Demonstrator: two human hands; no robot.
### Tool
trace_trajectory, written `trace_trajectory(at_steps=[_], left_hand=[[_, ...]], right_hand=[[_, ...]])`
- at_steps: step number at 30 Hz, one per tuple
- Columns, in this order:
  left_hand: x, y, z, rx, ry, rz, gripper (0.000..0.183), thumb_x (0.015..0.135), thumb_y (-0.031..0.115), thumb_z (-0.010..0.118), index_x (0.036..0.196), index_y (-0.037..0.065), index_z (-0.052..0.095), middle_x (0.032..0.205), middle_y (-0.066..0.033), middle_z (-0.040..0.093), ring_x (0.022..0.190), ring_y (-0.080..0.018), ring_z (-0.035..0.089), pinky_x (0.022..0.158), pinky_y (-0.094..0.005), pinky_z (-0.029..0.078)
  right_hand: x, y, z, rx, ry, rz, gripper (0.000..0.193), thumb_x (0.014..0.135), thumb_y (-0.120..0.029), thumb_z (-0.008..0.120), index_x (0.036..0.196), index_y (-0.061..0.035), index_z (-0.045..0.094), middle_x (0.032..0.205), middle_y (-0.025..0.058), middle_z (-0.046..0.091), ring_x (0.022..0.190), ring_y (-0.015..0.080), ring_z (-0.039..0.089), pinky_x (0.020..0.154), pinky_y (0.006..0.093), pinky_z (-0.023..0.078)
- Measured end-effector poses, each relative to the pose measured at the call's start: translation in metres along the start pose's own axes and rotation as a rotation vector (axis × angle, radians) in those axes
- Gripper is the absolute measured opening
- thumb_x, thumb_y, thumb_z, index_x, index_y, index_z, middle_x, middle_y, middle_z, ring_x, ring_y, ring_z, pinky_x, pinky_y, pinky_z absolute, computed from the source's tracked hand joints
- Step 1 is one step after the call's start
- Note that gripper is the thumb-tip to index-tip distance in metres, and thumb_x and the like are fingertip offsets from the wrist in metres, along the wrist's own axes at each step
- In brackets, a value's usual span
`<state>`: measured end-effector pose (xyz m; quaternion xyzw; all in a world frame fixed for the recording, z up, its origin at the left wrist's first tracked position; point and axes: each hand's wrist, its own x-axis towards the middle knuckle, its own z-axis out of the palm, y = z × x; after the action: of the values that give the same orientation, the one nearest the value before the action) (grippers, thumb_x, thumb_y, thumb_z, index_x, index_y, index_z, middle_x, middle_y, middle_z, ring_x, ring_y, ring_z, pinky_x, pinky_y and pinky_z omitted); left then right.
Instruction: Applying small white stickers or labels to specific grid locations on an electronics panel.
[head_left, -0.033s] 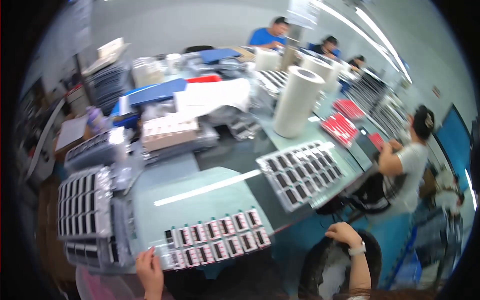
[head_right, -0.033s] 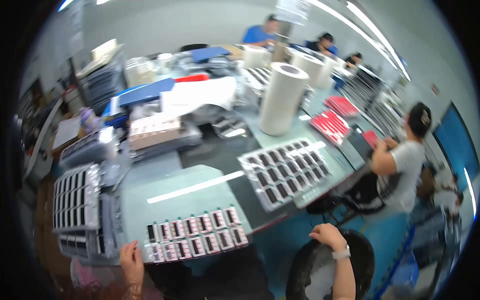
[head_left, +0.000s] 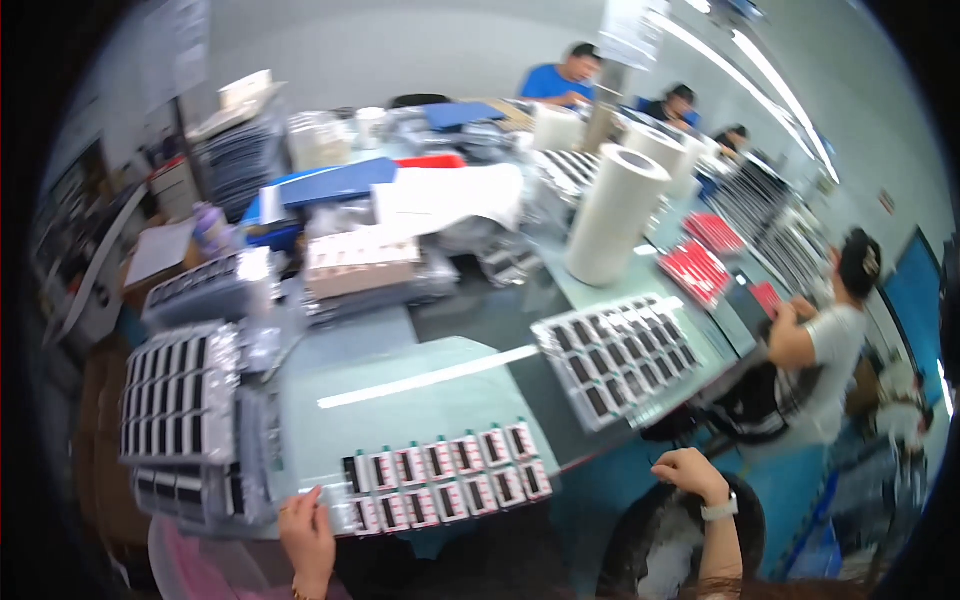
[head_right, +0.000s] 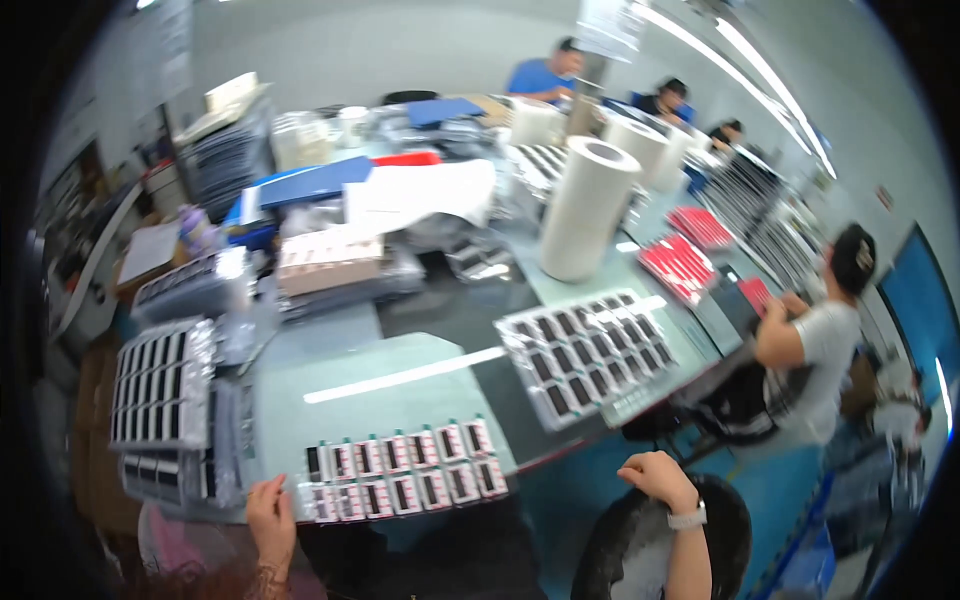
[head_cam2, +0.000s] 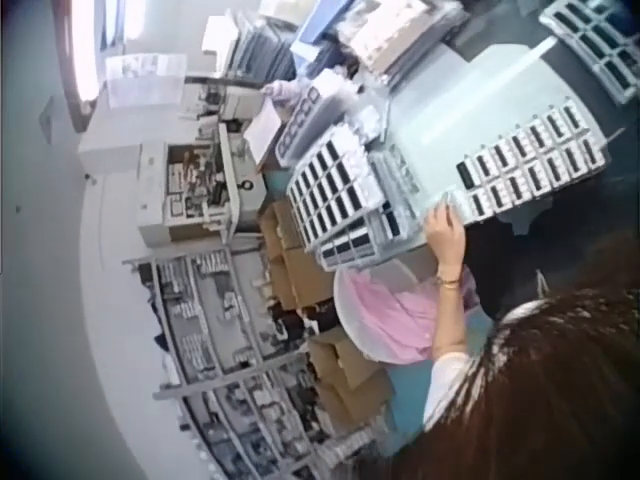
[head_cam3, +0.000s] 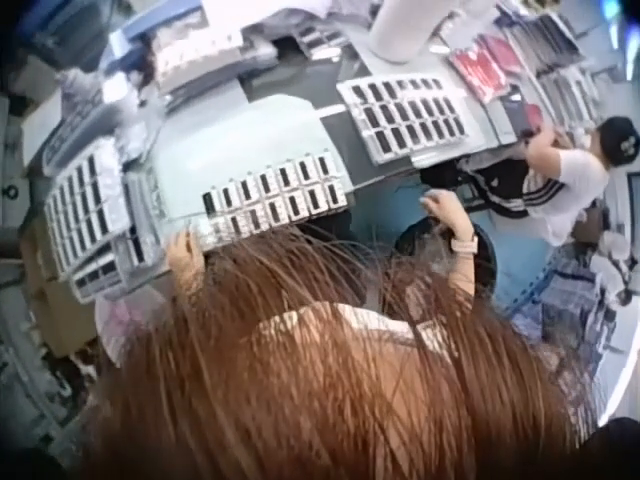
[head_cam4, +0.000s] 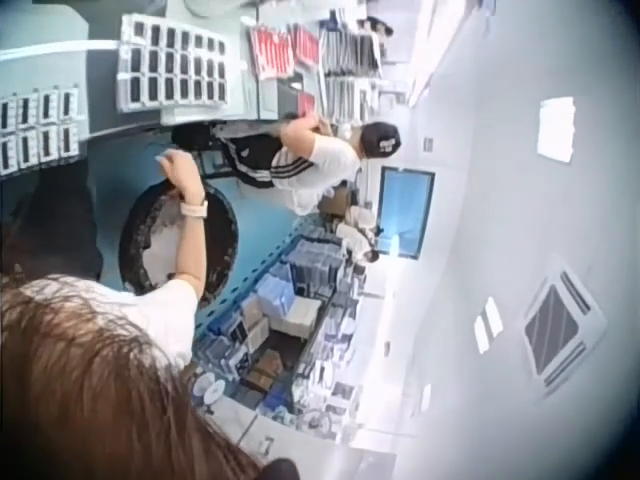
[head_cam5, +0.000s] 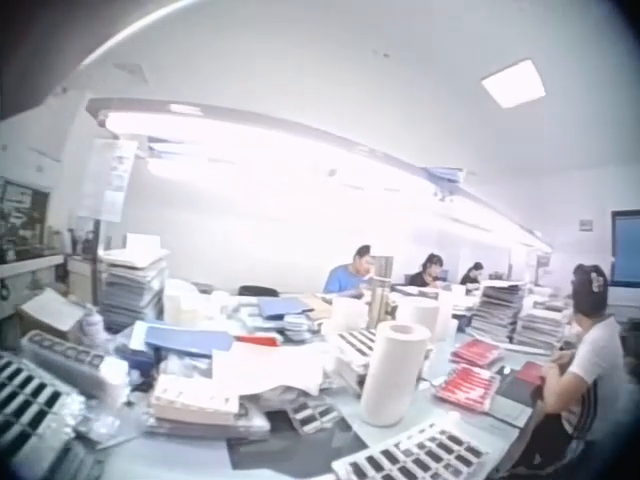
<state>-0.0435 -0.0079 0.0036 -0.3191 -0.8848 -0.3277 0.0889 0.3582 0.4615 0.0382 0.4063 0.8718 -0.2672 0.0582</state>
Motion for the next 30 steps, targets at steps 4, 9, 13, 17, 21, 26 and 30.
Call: trace_trajectory(at_steps=[4,9,13,17,21,26,30], left_hand=[[0.008,0.009,-0.002,-0.028,0.032,0.013,0.024,0.090,0.004,0.061,0.112,0.003,0.070,0.087,-0.0129,0.060,0.084,-0.0313,0.058,0.076,-0.0412,0.045],[0.000,-0.021,0.017,0.023,0.135,0.081,0.020,0.091,0.004,0.061,0.107,0.003,0.072,0.087,-0.0129,0.063,0.083,-0.0323,0.060,0.076,-0.0433,0.046],[0.006,-0.004,0.025,0.055,0.201,0.033,0.017,0.092,0.002,0.060,0.104,0.003,0.072,0.083,-0.0135,0.061,0.075,-0.0336,0.059,0.071,-0.0454,0.046],[0.007,-0.011,0.023,0.118,0.132,0.020,0.020,0.099,0.009,0.058,0.113,0.002,0.070,0.100,-0.0168,0.067,0.094,-0.0347,0.064,0.084,-0.0410,0.051],[0.003,-0.002,0.032,0.227,0.187,0.179,0.018,0.097,0.013,0.064,0.107,0.006,0.076,0.092,-0.0143,0.072,0.082,-0.0355,0.065,0.077,-0.0457,0.050],[0.031,-0.066,0.036,0.355,0.517,1.030,0.021,0.097,0.010,0.061,0.112,0.007,0.076,0.100,-0.0146,0.073,0.091,-0.0367,0.065,0.082,-0.0461,0.049],[0.001,0.000,0.027,0.246,0.183,0.149,0.020,0.097,0.010,0.062,0.112,0.006,0.075,0.100,-0.0142,0.073,0.089,-0.0364,0.066,0.082,-0.0457,0.049]], right_hand=[[0.007,-0.149,-0.031,0.267,0.074,-0.316,0.017,0.093,-0.015,0.070,0.097,0.0011,0.074,0.080,0.0123,0.072,0.072,0.0240,0.068,0.067,0.0335,0.052],[0.053,-0.255,0.019,0.271,0.088,-0.796,0.015,0.092,-0.014,0.071,0.098,-0.0007,0.072,0.082,0.0166,0.067,0.073,0.0309,0.066,0.065,0.0366,0.051],[0.027,-0.327,0.084,0.265,0.057,-1.222,0.016,0.088,-0.017,0.064,0.081,-0.0030,0.062,0.082,0.0183,0.065,0.080,0.0394,0.066,0.069,0.0457,0.052],[-0.009,-0.349,0.132,0.548,-0.148,-1.333,0.023,0.089,-0.022,0.065,0.078,-0.0024,0.062,0.072,0.0182,0.063,0.073,0.0409,0.064,0.065,0.0478,0.050],[-0.019,-0.327,0.146,0.593,-0.200,-1.278,0.018,0.089,-0.019,0.067,0.080,-0.0029,0.063,0.074,0.0165,0.064,0.075,0.0391,0.064,0.066,0.0468,0.051],[-0.021,-0.311,0.149,0.693,-0.220,-1.219,0.014,0.090,-0.016,0.066,0.084,-0.0037,0.066,0.076,0.0142,0.065,0.075,0.0353,0.065,0.067,0.0444,0.051],[-0.017,-0.303,0.148,0.717,-0.212,-1.240,0.014,0.090,-0.016,0.066,0.085,-0.0034,0.066,0.077,0.0145,0.066,0.076,0.0349,0.065,0.069,0.0435,0.052]])
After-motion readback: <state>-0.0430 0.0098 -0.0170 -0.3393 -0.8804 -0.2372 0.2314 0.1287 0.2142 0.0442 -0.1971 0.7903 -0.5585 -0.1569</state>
